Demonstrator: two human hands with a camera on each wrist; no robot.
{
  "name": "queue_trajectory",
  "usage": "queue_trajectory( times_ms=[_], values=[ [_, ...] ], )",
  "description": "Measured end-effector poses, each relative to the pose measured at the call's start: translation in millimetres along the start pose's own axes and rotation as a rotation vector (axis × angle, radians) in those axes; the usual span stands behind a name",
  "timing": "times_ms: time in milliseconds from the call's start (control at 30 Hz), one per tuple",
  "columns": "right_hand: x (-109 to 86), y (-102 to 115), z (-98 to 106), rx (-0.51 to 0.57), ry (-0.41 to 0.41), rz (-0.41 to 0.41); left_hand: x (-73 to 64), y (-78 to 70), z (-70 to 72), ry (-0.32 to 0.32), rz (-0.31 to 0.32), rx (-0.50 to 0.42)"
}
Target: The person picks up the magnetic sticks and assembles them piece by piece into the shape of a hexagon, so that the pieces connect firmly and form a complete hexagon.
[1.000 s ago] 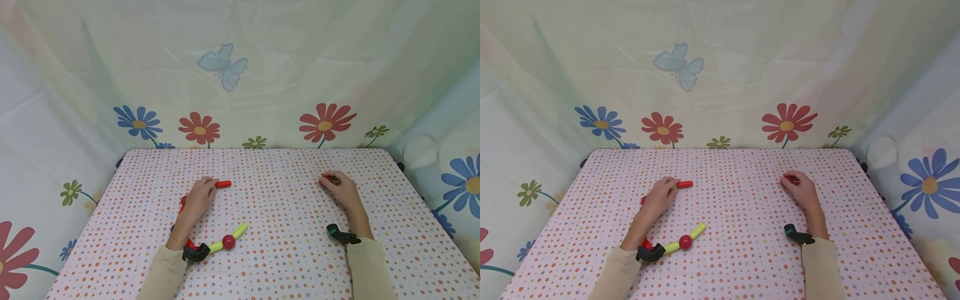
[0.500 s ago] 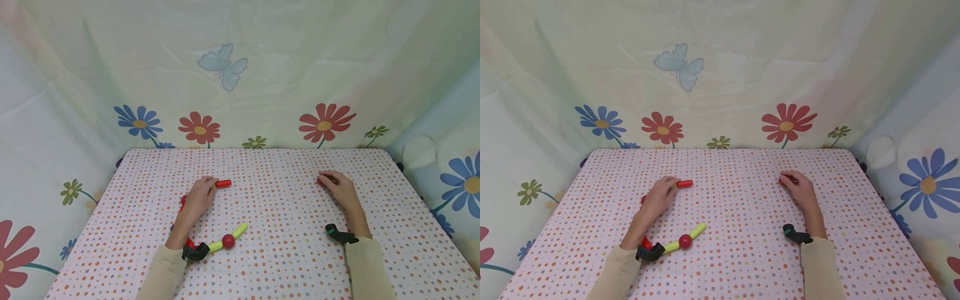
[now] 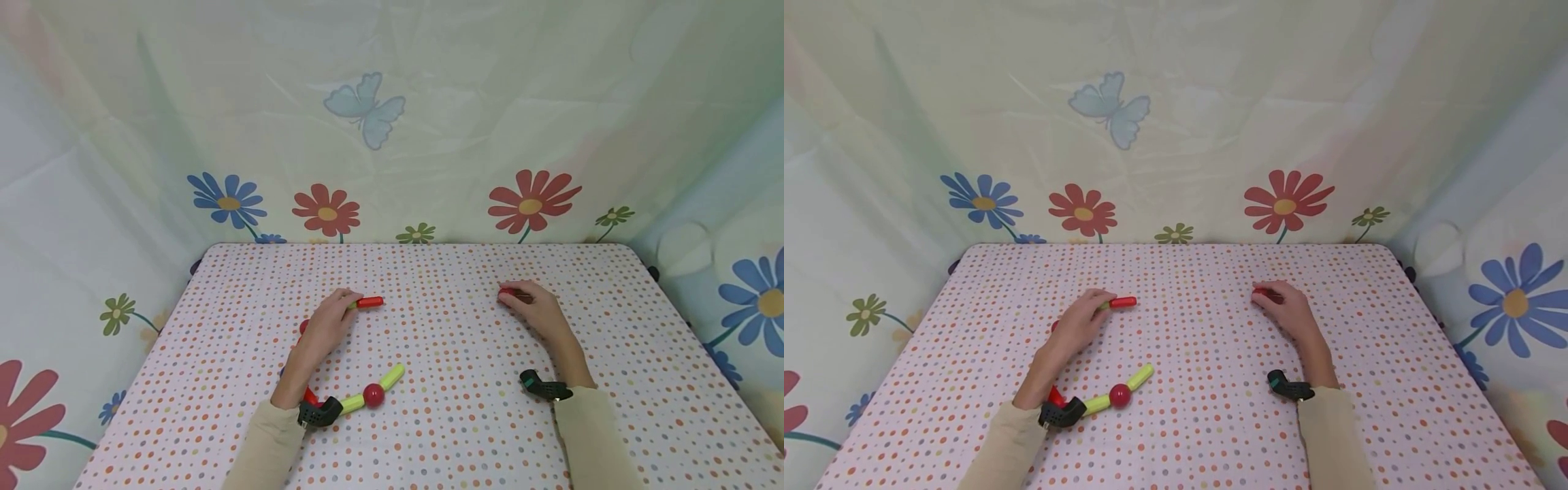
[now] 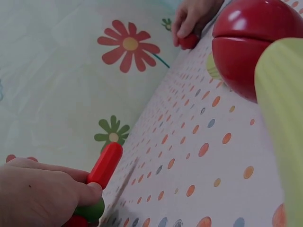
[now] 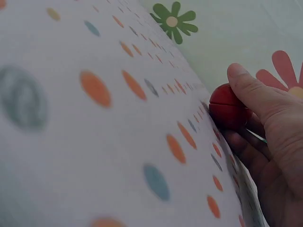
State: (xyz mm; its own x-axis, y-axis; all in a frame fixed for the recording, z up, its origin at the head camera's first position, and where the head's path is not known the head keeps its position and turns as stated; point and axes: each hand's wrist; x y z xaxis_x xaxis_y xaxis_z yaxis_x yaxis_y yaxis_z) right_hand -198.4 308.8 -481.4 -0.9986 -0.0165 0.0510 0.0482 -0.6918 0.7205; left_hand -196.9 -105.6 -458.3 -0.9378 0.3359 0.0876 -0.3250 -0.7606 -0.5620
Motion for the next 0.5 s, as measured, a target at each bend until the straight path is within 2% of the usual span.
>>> queue_trajectory(
  times_ms=[300,500],
  values=[
    [4.3,29,-26,0.060,0.107,0.055,-1.5,0.2,-1.8,0.009,-0.045,-0.017],
    [1.7,68,-61,0.222,0.205,0.084,-1.7,-2.0,-1.5,0.034,-0.092,-0.038]
  ],
)
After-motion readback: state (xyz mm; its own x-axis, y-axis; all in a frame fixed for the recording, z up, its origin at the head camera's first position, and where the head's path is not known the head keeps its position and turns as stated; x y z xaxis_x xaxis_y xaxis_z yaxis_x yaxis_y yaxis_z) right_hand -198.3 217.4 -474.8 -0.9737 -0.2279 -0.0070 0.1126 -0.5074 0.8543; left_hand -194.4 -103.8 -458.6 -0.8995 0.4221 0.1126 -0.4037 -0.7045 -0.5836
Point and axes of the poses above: each hand's wrist, its own x-axis towards the middle knuckle, its own z-axis out of the back of the hand, y = z × x, and after that the axes turned 4 degrees about y, right-handed
